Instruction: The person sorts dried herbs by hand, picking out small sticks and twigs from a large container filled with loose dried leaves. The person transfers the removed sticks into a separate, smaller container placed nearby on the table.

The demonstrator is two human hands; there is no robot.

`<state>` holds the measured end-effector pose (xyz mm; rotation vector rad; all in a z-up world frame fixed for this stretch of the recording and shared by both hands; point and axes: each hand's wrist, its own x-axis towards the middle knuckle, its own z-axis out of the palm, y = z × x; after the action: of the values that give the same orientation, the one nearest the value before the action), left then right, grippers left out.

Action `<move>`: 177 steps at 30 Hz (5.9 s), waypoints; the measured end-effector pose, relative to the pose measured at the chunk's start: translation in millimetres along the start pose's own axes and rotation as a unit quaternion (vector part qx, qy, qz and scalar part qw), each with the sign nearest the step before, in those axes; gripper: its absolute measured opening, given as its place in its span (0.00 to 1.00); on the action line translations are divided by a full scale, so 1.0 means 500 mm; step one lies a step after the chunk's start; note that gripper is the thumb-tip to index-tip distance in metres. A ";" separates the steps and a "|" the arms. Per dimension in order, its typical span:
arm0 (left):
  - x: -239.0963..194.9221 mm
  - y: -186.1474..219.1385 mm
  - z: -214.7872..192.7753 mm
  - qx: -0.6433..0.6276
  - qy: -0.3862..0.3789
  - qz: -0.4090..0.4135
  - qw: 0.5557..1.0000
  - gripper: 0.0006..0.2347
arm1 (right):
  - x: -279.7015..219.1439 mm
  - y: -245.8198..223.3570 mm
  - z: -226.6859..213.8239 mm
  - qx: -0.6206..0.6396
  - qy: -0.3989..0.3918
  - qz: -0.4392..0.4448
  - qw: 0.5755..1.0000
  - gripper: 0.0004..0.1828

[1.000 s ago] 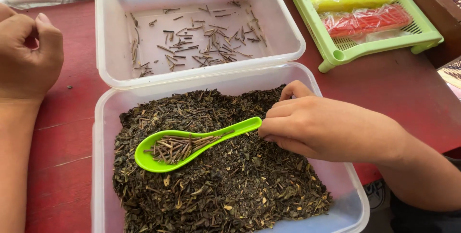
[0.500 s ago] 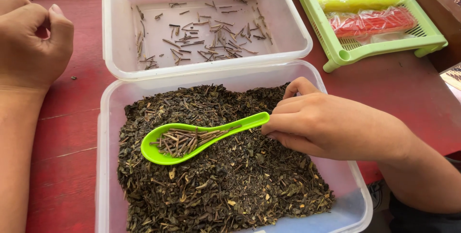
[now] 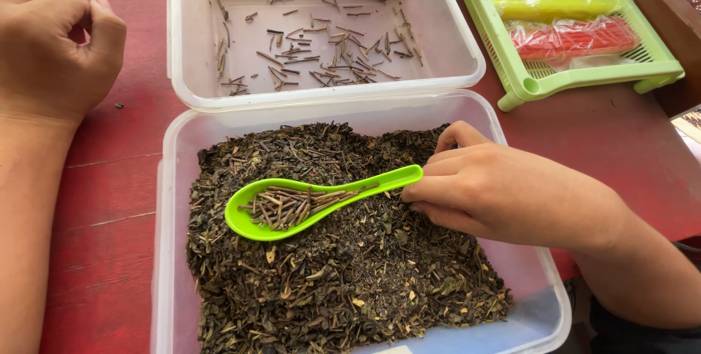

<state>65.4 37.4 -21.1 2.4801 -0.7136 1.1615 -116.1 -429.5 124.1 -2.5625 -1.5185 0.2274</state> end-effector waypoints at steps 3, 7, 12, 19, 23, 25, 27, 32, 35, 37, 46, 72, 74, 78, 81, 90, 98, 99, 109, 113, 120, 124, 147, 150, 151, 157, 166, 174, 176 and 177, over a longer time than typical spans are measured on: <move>0.004 0.004 -0.003 0.002 -0.004 0.001 1.000 0.26 | 0.000 0.000 -0.002 0.009 -0.018 0.005 1.000 0.03; 0.005 0.003 -0.002 -0.006 -0.005 0.001 1.000 0.26 | 0.001 -0.002 -0.001 0.011 -0.014 -0.002 1.000 0.03; 0.004 0.001 0.002 0.000 -0.009 0.000 1.000 0.27 | -0.001 -0.002 0.002 -0.001 -0.020 0.002 1.000 0.09; -0.003 0.006 0.005 0.006 -0.022 -0.034 0.999 0.28 | 0.001 -0.005 0.008 -0.023 -0.016 -0.003 1.000 0.13; 0.002 0.011 -0.003 0.013 -0.027 -0.030 0.999 0.28 | 0.002 -0.011 0.009 -0.055 -0.016 0.010 0.998 0.16; 0.004 0.016 -0.006 0.013 -0.029 -0.028 0.999 0.28 | 0.003 -0.016 0.008 -0.065 -0.010 0.014 0.998 0.17; 0.004 0.021 -0.009 -0.003 -0.032 -0.036 0.999 0.28 | 0.003 -0.021 0.007 -0.169 -0.011 -0.002 0.986 0.14; 0.004 0.021 -0.008 -0.014 -0.039 -0.044 0.998 0.29 | 0.004 -0.030 0.010 -0.219 -0.004 -0.019 0.976 0.08; 0.003 0.020 -0.006 -0.017 -0.042 -0.047 0.998 0.28 | 0.003 -0.031 0.014 -0.208 -0.012 -0.013 0.978 0.10; 0.002 0.018 -0.005 -0.016 -0.043 -0.049 0.998 0.28 | 0.003 -0.032 0.016 -0.199 -0.016 -0.010 0.980 0.12; -0.002 0.008 0.009 -0.016 -0.055 -0.065 0.996 0.28 | 0.006 -0.025 0.017 -0.193 -0.023 -0.023 0.981 0.14; 0.040 0.045 -0.022 0.142 0.035 0.025 0.989 0.19 | -0.043 -0.099 -0.163 0.033 0.130 -0.018 0.991 0.03; 0.042 0.049 -0.024 0.140 0.040 0.025 0.989 0.18 | -0.044 -0.107 -0.176 0.038 0.135 -0.026 0.990 0.03; 0.049 0.058 -0.025 0.132 0.049 0.017 0.990 0.18 | -0.039 -0.116 -0.188 0.047 0.147 -0.047 0.987 0.03; 0.053 0.066 -0.027 0.133 0.063 0.016 0.989 0.17 | -0.022 -0.125 -0.196 0.055 0.146 -0.054 0.986 0.02; 0.215 0.337 -0.210 -0.292 0.069 0.106 0.948 0.06 | 0.012 -0.134 -0.209 0.114 0.184 -0.075 0.973 0.03; 0.189 0.549 -0.288 -0.308 0.006 0.213 0.927 0.08 | 0.009 -0.126 -0.193 0.138 0.224 -0.074 0.962 0.04; 0.188 0.557 -0.292 -0.312 0.000 0.213 0.926 0.07 | 0.007 -0.125 -0.192 0.154 0.221 -0.078 0.960 0.04; 0.185 0.577 -0.306 -0.340 0.011 0.217 0.915 0.01 | 0.016 -0.121 -0.181 0.168 0.218 -0.095 0.957 0.04; 0.184 0.570 -0.301 -0.341 0.013 0.210 0.916 0.00 | 0.023 -0.121 -0.178 0.161 0.222 -0.086 0.958 0.05; 0.197 0.501 -0.263 -0.293 0.062 0.193 0.934 0.04 | 0.042 -0.124 -0.181 0.127 0.196 -0.070 0.970 0.02; 0.189 0.398 -0.208 -0.240 0.063 0.155 0.956 0.02 | 0.076 -0.129 -0.184 0.106 0.188 -0.076 0.973 0.01; 0.110 0.185 -0.088 -0.068 0.009 -0.037 0.997 0.07 | 0.108 -0.152 -0.179 -0.025 0.157 -0.107 0.981 0.07; 0.107 0.167 -0.083 -0.062 0.015 -0.052 0.997 0.06 | 0.061 -0.143 -0.194 0.001 0.227 -0.093 0.969 0.06; 0.102 0.158 -0.081 -0.063 0.014 -0.052 0.997 0.06 | 0.048 -0.131 -0.192 0.002 0.228 -0.092 0.969 0.06; 0.076 0.122 -0.071 -0.014 -0.021 -0.092 0.995 0.07 | -0.004 -0.057 -0.174 0.045 0.344 -0.011 0.938 0.02; 0.037 0.085 -0.031 0.058 -0.022 -0.079 0.995 0.05 | -0.033 0.007 -0.145 0.087 0.235 0.039 0.967 0.02; 0.045 0.110 -0.042 0.047 -0.042 -0.097 0.993 0.06 | 0.002 -0.045 -0.121 0.147 0.211 -0.044 0.965 0.04; 0.048 0.113 -0.045 0.043 -0.042 -0.100 0.993 0.06 | 0.002 -0.047 -0.119 0.147 0.222 -0.042 0.963 0.04; 0.047 0.115 -0.045 0.037 -0.042 -0.104 0.993 0.06 | 0.003 -0.048 -0.118 0.149 0.231 -0.039 0.961 0.05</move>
<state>32.2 -6.9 15.1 2.6053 -0.4259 1.0295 -123.7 -420.1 186.4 -2.1214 -1.2898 -0.1377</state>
